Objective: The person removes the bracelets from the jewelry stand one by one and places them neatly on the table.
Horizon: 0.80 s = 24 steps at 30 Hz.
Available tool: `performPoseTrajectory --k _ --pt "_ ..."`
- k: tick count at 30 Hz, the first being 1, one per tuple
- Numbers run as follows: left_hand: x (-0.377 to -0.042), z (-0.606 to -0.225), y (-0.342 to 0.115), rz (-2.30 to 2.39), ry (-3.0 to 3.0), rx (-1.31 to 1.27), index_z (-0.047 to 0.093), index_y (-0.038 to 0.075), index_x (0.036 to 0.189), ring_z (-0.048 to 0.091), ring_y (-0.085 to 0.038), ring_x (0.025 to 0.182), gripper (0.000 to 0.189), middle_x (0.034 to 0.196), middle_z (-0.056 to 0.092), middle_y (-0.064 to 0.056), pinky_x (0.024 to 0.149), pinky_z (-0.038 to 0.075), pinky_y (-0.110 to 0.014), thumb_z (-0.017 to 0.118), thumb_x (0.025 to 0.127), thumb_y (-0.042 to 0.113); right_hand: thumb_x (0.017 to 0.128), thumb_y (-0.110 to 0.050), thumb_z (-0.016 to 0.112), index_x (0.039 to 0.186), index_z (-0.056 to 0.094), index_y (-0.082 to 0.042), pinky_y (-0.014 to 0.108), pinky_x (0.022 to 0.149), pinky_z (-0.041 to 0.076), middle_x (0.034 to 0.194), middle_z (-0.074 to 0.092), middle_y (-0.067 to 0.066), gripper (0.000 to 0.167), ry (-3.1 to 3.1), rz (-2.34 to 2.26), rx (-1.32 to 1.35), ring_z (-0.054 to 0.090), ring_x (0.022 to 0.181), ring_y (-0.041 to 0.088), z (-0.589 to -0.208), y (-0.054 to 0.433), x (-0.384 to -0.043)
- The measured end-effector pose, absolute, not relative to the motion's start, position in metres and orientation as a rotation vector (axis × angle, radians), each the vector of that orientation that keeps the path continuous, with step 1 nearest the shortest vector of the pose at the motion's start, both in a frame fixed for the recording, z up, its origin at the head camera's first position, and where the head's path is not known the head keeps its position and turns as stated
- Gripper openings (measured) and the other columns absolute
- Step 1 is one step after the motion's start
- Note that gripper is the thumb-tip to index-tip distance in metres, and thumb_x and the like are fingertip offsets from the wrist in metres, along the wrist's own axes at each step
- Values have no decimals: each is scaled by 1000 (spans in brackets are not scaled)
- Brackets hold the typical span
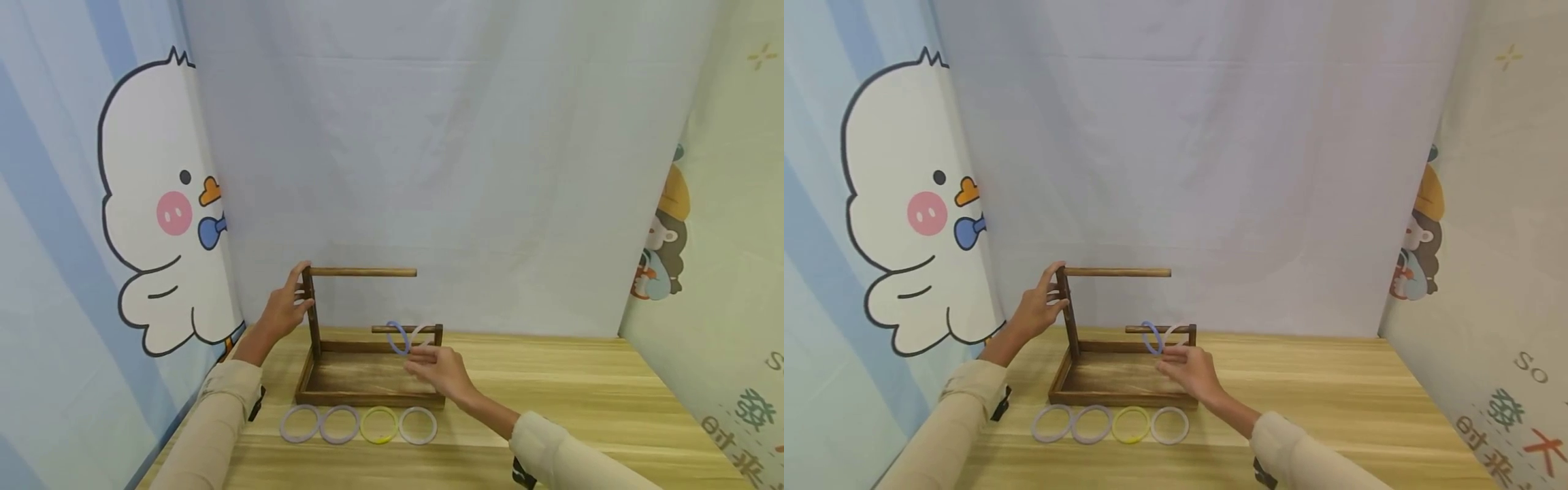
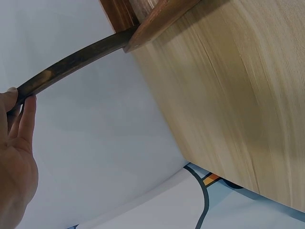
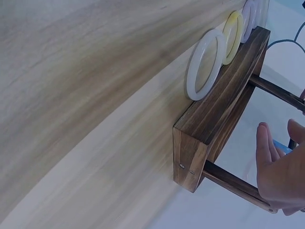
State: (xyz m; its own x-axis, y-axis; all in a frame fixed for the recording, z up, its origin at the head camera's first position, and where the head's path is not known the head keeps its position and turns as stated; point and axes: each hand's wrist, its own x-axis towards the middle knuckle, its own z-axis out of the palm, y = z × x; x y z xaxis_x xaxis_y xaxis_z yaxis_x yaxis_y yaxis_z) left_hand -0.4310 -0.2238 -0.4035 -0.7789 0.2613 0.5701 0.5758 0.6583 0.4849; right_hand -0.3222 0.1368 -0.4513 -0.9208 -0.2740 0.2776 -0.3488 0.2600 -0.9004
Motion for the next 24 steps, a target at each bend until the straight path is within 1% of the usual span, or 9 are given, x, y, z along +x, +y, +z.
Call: performPoseTrajectory --k 4,10,15,17,21,24 --pt "-432 -405 -224 -947 -2410 -657 25 15 161 69 -49 110 85 124 65 -37 88 63 -53 70 94 -11 96 -5 75 120 69 13 40 80 66 114 73 29 31 -2429 1751 594 77 97 36 -452 132 -326" --pt "-434 -406 -225 -952 -2416 -653 24 16 162 68 -49 111 85 125 64 -37 89 63 -54 69 94 -11 94 -5 77 113 73 12 36 72 67 101 77 22 26 -2416 1667 563 78 89 35 -452 126 -335" --pt "-432 -403 -224 -951 -2416 -632 25 16 161 68 -49 111 85 125 64 -37 89 63 -54 69 94 -11 94 -6 77 112 73 13 42 73 67 98 77 22 26 -2416 1679 525 77 90 40 -450 122 -339" --pt "-431 -402 -223 -947 -2410 -638 25 15 161 69 -49 111 85 124 65 -37 89 63 -54 70 94 -11 94 -5 77 112 73 13 40 74 67 97 78 21 26 -2407 1695 498 77 90 40 -451 121 -341" --pt "-430 -401 -221 -940 -2403 -658 26 14 160 69 -50 110 83 123 65 -37 89 62 -55 69 94 -11 95 -4 75 111 72 13 33 72 67 95 77 22 24 -2376 1704 486 77 88 40 -453 120 -342" --pt "-429 -402 -223 -940 -2401 -655 26 14 160 69 -50 109 83 123 65 -37 89 62 -56 69 94 -11 97 -5 74 111 72 13 32 73 67 96 77 24 23 -2359 1723 486 78 86 38 -455 119 -343"
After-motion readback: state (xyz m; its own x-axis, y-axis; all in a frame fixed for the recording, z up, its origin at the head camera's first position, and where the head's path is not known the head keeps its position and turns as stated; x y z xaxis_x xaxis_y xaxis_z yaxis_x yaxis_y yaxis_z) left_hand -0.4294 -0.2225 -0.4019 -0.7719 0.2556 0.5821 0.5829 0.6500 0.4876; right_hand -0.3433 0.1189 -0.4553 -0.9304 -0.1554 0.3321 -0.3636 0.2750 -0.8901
